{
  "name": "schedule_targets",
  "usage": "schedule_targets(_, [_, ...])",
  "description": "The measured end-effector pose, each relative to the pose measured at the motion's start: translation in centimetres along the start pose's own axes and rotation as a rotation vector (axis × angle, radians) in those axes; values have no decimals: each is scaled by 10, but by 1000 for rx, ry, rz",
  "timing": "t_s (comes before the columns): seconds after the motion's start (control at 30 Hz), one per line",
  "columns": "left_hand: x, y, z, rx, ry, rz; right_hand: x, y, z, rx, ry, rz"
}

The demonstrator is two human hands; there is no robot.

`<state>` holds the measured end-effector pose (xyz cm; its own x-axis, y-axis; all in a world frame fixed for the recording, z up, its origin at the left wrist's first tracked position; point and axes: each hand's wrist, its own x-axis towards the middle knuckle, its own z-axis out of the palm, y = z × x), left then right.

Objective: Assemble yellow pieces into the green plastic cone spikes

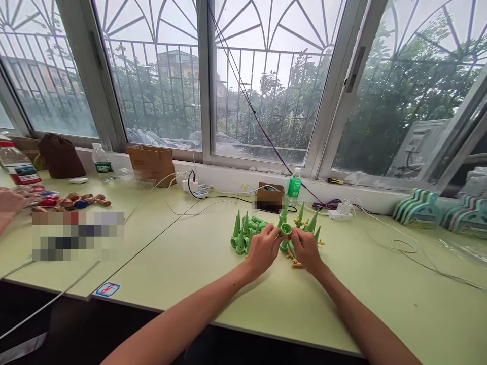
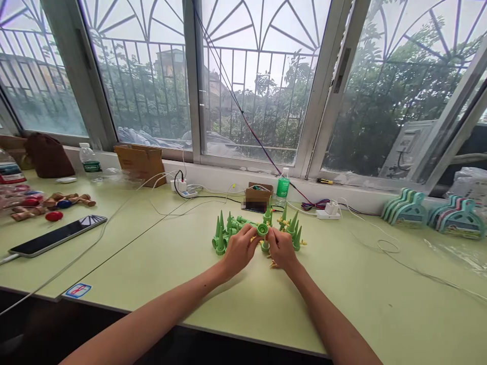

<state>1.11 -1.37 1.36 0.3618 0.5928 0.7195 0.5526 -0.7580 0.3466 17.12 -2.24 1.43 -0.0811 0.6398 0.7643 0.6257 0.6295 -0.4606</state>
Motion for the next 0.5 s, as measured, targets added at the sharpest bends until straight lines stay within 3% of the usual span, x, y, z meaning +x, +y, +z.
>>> schedule_targets(0.5, [2,-2,-3,80,0,19,2,-1,0,11,37,-33])
